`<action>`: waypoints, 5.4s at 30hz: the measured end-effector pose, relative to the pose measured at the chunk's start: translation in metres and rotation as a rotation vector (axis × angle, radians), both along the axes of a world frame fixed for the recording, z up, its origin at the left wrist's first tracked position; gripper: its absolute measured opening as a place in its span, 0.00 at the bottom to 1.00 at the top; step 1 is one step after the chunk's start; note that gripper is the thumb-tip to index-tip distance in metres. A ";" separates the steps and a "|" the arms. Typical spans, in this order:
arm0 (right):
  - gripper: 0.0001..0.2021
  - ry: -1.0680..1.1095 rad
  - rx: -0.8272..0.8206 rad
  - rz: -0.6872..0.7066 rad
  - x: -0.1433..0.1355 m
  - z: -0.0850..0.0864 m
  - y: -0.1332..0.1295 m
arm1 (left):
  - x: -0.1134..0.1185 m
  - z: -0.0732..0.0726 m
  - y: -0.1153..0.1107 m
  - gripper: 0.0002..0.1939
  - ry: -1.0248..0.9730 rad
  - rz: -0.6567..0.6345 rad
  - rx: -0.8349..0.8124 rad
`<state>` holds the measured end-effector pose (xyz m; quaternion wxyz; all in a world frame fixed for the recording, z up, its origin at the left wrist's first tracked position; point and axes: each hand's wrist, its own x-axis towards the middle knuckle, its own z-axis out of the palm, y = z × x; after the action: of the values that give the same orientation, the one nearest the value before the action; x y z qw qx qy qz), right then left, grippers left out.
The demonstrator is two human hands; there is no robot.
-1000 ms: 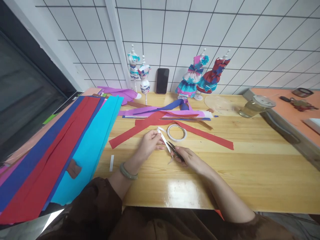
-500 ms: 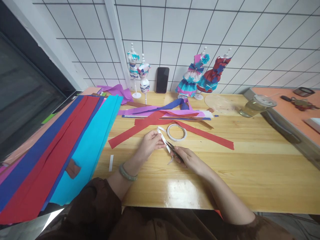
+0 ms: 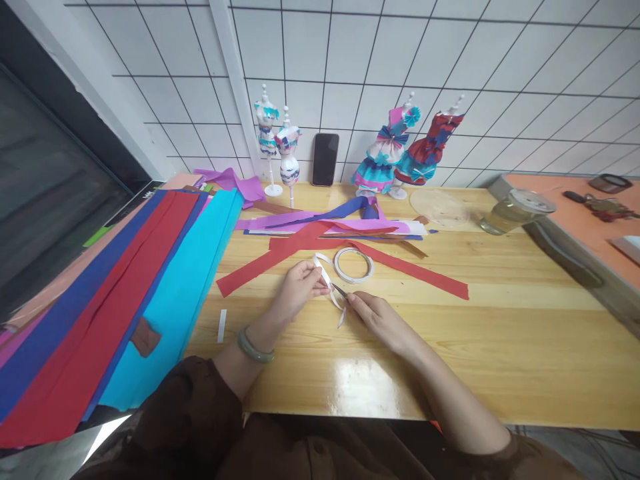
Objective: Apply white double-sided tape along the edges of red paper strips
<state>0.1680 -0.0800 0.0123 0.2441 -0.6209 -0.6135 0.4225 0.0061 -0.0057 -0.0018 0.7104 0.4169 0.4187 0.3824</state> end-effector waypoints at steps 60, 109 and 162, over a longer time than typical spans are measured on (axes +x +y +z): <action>0.19 0.037 0.047 0.006 -0.008 -0.001 -0.004 | 0.010 -0.003 -0.008 0.07 -0.029 -0.013 -0.036; 0.19 0.088 -0.050 0.040 0.005 0.007 -0.003 | 0.002 0.001 -0.004 0.10 -0.031 -0.050 -0.033; 0.20 0.348 0.096 0.057 0.003 0.015 -0.005 | -0.002 -0.002 0.001 0.09 -0.005 -0.070 -0.047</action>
<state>0.1710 -0.0846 0.0271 0.3639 -0.5086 -0.5989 0.5003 0.0046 -0.0044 -0.0034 0.7339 0.4136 0.4110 0.3484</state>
